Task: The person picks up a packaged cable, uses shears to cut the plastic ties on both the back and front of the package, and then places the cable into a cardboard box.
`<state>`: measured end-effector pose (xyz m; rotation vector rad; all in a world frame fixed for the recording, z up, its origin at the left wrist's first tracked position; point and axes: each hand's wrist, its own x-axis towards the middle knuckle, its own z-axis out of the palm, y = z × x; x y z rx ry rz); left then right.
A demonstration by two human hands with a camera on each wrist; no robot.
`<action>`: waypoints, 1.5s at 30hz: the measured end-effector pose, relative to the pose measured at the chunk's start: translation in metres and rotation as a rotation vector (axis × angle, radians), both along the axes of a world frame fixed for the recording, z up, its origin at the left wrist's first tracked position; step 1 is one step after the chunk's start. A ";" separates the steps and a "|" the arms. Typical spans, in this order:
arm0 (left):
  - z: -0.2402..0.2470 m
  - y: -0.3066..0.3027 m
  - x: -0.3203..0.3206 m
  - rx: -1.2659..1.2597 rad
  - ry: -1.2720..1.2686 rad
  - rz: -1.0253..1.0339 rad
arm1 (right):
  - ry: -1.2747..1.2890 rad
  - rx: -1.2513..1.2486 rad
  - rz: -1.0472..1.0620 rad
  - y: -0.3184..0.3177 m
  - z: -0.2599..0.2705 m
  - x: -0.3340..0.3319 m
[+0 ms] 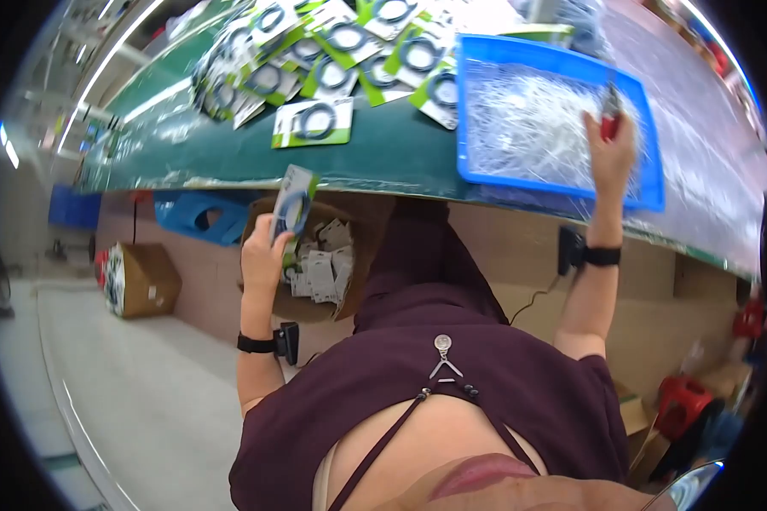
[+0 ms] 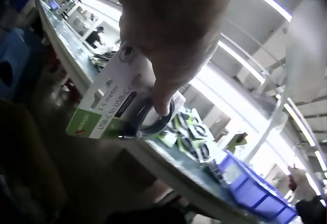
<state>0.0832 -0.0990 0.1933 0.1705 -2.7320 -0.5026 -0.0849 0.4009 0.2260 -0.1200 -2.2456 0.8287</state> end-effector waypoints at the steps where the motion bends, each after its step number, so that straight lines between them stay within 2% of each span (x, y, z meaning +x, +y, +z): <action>1: -0.013 -0.020 0.015 -0.099 -0.111 0.057 | -0.020 -0.081 0.006 0.008 -0.006 -0.001; 2: -0.020 -0.030 0.027 -0.192 -0.229 0.108 | -0.046 -0.161 0.006 0.014 -0.012 0.000; 3: -0.024 -0.033 0.029 -0.187 -0.242 0.141 | -0.037 -0.365 0.110 0.016 -0.018 0.002; 4: -0.028 -0.035 0.019 -0.018 -0.150 0.108 | -0.031 -0.570 0.207 0.013 -0.022 0.004; 5: -0.030 -0.036 0.005 0.145 -0.048 0.071 | -0.042 -0.569 0.232 0.005 -0.023 0.006; 7: -0.028 -0.024 -0.038 0.053 0.079 0.007 | -0.077 -0.454 0.276 -0.013 -0.022 0.009; 9: -0.027 -0.021 -0.091 -0.137 0.217 -0.153 | -0.085 -0.392 0.301 -0.027 -0.018 0.015; 11: -0.033 -0.030 -0.137 -0.368 0.106 -0.261 | -0.146 -0.442 0.425 -0.036 -0.013 0.025; 12: -0.035 -0.036 -0.153 -0.362 0.110 -0.255 | -0.178 -0.467 0.483 -0.037 -0.011 0.029; 15: -0.040 -0.055 -0.192 -0.461 -0.119 -0.268 | -0.168 -0.503 0.466 -0.033 -0.009 0.040; 16: -0.044 -0.063 -0.203 -0.462 -0.115 -0.273 | -0.159 -0.524 0.454 -0.032 -0.009 0.041; 19: -0.057 -0.084 -0.225 -0.236 -0.110 -0.576 | -0.204 -0.611 0.420 -0.025 -0.012 0.045; 24: -0.058 -0.078 -0.210 -0.441 0.015 -0.596 | -0.215 -0.770 0.426 -0.030 -0.014 0.047; 27: -0.037 -0.063 -0.200 -0.223 -0.180 -0.189 | -0.196 -0.781 0.460 -0.042 -0.007 0.054; 28: -0.030 -0.054 -0.198 -0.227 -0.172 -0.190 | -0.182 -0.783 0.476 -0.047 -0.004 0.055; 29: -0.025 -0.042 -0.196 0.230 -0.107 -0.219 | -0.171 -0.784 0.473 -0.051 -0.002 0.056; 31: -0.014 -0.011 -0.189 1.145 0.014 -0.266 | -0.230 -0.558 0.488 -0.061 0.002 0.062; 32: -0.002 0.010 -0.181 1.146 0.005 -0.279 | -0.265 -0.443 0.486 -0.064 0.004 0.068; 34: 0.025 0.060 -0.161 1.403 -0.146 -0.428 | -0.300 -0.093 0.502 -0.073 0.008 0.069; 37: 0.030 0.119 -0.145 1.470 -0.207 -0.529 | -0.330 -0.007 0.475 -0.088 0.008 0.067; 39: 0.030 0.152 -0.137 1.511 -0.256 -0.601 | -0.221 0.147 0.418 -0.088 0.005 0.068; 42: 0.027 0.185 -0.124 1.386 -0.246 -0.715 | -0.231 0.161 0.346 -0.081 0.010 0.071; 45: 0.022 0.205 -0.121 1.383 -0.283 -0.759 | -0.236 0.170 0.315 -0.071 0.009 0.077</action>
